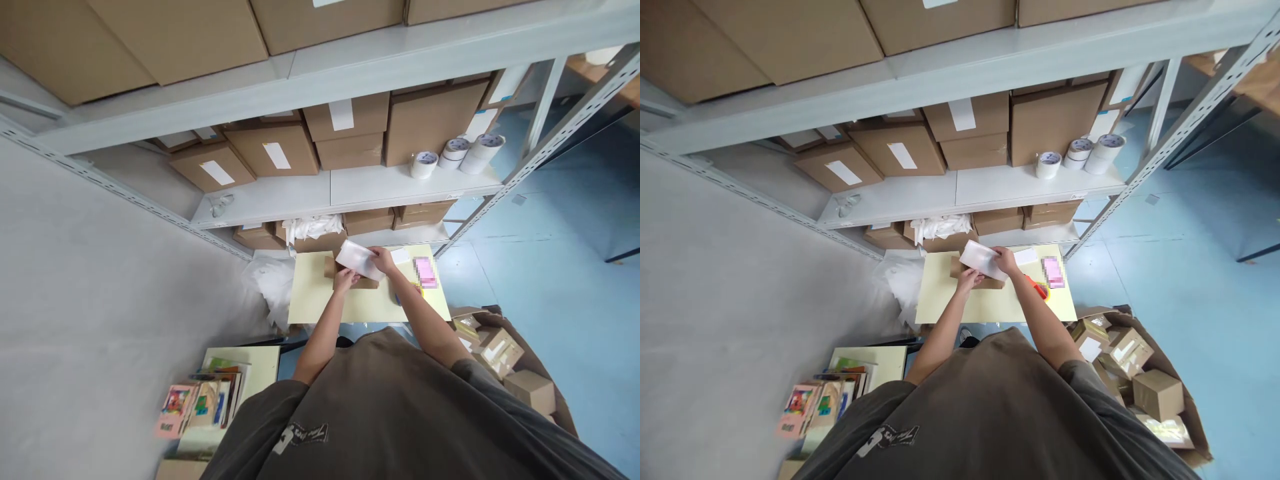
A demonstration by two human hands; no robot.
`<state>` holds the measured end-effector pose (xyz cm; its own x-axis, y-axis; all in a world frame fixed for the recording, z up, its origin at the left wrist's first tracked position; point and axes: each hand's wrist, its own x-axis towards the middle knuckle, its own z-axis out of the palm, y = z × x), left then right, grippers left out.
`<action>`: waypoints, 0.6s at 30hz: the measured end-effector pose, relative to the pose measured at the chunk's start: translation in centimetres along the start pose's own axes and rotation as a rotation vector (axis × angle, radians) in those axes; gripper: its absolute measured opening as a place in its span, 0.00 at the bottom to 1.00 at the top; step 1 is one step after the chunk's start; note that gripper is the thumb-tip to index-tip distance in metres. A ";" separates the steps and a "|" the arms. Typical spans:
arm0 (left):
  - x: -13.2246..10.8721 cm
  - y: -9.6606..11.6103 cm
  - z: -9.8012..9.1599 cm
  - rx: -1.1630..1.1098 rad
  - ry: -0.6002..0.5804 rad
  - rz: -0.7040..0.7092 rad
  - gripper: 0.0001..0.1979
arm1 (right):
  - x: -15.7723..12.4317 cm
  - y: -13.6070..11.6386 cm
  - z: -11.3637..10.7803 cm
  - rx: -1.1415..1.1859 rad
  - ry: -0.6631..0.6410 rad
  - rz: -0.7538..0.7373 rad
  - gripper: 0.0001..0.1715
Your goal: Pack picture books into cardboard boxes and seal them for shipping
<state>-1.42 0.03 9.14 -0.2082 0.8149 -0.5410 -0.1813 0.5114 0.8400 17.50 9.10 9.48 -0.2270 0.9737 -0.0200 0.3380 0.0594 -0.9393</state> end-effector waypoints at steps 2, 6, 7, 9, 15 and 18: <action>0.0 -0.1 0.1 0.023 0.046 -0.029 0.12 | 1.3 -0.4 0.6 -0.119 -0.058 -0.041 0.25; -0.1 -0.2 -2.2 0.303 0.190 -0.069 0.08 | 3.1 -0.6 1.9 -0.296 -0.072 -0.083 0.34; -0.1 -0.2 -3.2 0.379 0.230 -0.041 0.07 | 3.2 -0.5 2.0 -0.325 -0.055 -0.096 0.36; -0.1 -0.2 -5.5 0.469 0.303 0.062 0.08 | 2.9 0.1 2.0 -0.362 -0.019 -0.116 0.38; 0.9 -0.5 -10.7 0.560 0.489 0.150 0.27 | -0.8 2.2 1.0 -0.364 0.108 -0.070 0.37; 1.6 -0.8 -11.0 0.484 0.314 0.123 0.33 | -3.0 3.0 0.4 -0.332 0.152 0.025 0.38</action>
<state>-12.23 -2.09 7.09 -0.4881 0.7940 -0.3623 0.3065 0.5446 0.7807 18.78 6.27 6.58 -0.0851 0.9958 0.0334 0.6257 0.0795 -0.7760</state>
